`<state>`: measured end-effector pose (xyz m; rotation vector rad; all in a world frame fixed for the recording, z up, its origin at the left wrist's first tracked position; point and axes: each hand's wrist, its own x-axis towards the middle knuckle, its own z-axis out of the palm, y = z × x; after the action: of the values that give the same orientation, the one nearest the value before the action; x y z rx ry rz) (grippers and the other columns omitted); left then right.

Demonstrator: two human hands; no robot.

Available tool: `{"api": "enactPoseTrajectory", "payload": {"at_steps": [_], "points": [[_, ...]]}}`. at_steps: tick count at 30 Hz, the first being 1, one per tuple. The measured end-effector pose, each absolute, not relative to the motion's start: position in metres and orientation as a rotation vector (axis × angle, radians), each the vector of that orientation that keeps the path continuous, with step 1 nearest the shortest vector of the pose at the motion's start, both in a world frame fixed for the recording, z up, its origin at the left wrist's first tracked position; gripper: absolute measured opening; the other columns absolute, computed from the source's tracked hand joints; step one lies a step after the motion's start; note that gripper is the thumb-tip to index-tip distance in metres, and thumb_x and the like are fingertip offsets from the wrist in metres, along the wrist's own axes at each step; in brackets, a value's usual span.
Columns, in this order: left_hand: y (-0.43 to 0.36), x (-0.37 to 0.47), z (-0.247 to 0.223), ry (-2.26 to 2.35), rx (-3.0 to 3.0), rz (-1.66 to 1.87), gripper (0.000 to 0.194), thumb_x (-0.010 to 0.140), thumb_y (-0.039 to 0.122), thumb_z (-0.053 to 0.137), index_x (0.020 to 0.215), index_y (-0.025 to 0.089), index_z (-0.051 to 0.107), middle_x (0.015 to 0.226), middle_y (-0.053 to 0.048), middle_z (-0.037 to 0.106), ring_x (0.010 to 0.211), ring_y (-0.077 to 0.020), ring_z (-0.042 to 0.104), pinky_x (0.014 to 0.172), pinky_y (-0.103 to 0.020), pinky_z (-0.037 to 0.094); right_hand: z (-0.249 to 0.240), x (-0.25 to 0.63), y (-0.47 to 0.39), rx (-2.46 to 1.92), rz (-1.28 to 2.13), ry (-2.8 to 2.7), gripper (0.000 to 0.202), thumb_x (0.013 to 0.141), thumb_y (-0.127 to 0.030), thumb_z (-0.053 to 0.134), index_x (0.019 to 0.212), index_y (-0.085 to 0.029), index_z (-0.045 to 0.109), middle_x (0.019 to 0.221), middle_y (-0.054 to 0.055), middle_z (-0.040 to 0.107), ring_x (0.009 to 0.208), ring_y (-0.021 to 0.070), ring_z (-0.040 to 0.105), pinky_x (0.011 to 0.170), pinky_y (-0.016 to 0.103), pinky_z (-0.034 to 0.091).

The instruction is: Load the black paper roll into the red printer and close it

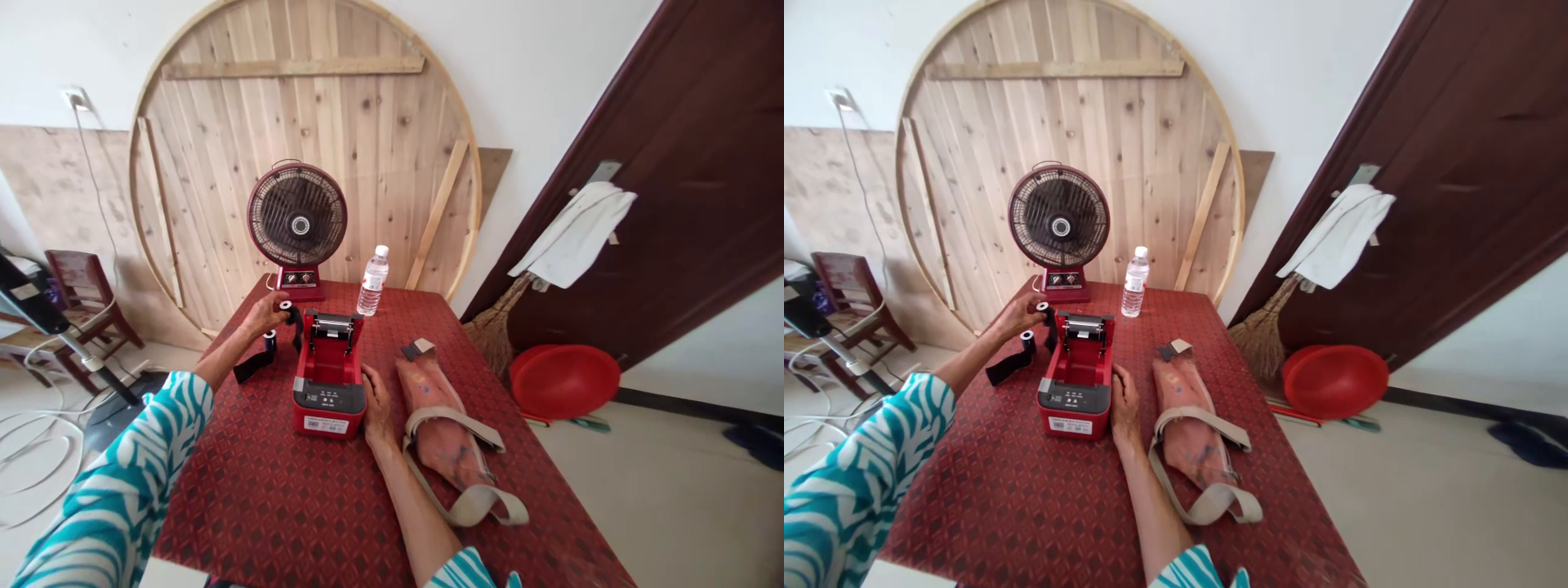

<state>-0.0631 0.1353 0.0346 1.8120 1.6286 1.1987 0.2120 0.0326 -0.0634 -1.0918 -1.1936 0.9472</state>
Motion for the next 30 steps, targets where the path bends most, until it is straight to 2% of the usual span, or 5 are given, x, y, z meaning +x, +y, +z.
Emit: {"api": "enactPoseTrajectory", "payload": {"at_steps": [7, 11, 16, 25, 30], "points": [[0.14, -0.057, 0.004, 1.82, 1.83, 0.862, 0.025, 0.056, 0.011, 0.065, 0.079, 0.022, 0.066, 0.076, 0.0, 0.069, 0.086, -0.0219, 0.064, 0.078, -0.027, 0.047, -0.061, 0.212, 0.03, -1.114, 0.946, -1.203, 0.035, 0.082, -0.041, 0.05, 0.106, -0.021, 0.066, 0.113, 0.007, 0.068, 0.108, 0.0226, 0.059, 0.093, 0.036, 0.043], [0.135, -0.066, 0.002, 1.742, 1.772, 0.928, 0.038, 0.059, 0.02, 0.069, 0.096, 0.02, 0.065, 0.091, -0.003, 0.072, 0.091, -0.022, 0.065, 0.081, -0.029, 0.049, -0.061, 0.212, 0.031, -1.115, 0.959, -1.2, 0.037, 0.081, -0.043, 0.05, 0.106, -0.02, 0.066, 0.113, 0.007, 0.068, 0.11, 0.0233, 0.059, 0.094, 0.036, 0.043], [0.104, -0.096, -0.01, 1.575, 1.514, 1.258, 0.052, 0.071, 0.037, 0.057, 0.117, 0.014, 0.053, 0.113, -0.012, 0.066, 0.099, -0.022, 0.065, 0.085, -0.035, 0.05, -0.061, 0.211, 0.031, -1.127, 0.956, -1.178, 0.038, 0.079, -0.044, 0.05, 0.104, -0.02, 0.066, 0.111, 0.008, 0.068, 0.107, 0.0237, 0.06, 0.094, 0.037, 0.043], [0.068, -0.092, -0.028, 1.405, 1.347, 1.292, 0.053, 0.05, 0.03, 0.076, 0.099, 0.017, 0.06, 0.1, -0.008, 0.071, 0.099, -0.0244, 0.065, 0.093, -0.04, 0.047, -0.062, 0.209, 0.031, -1.134, 0.932, -1.182, 0.036, 0.079, -0.043, 0.051, 0.103, -0.021, 0.067, 0.107, 0.007, 0.07, 0.101, 0.0231, 0.061, 0.089, 0.037, 0.045], [0.066, -0.084, -0.022, 1.428, 1.318, 1.33, 0.047, 0.053, 0.044, 0.077, 0.087, 0.016, 0.06, 0.079, -0.005, 0.07, 0.079, -0.023, 0.066, 0.074, -0.035, 0.052, -0.063, 0.209, 0.031, -1.12, 0.939, -1.186, 0.038, 0.08, -0.044, 0.05, 0.104, -0.02, 0.066, 0.11, 0.008, 0.069, 0.105, 0.0237, 0.06, 0.089, 0.036, 0.045]]}}
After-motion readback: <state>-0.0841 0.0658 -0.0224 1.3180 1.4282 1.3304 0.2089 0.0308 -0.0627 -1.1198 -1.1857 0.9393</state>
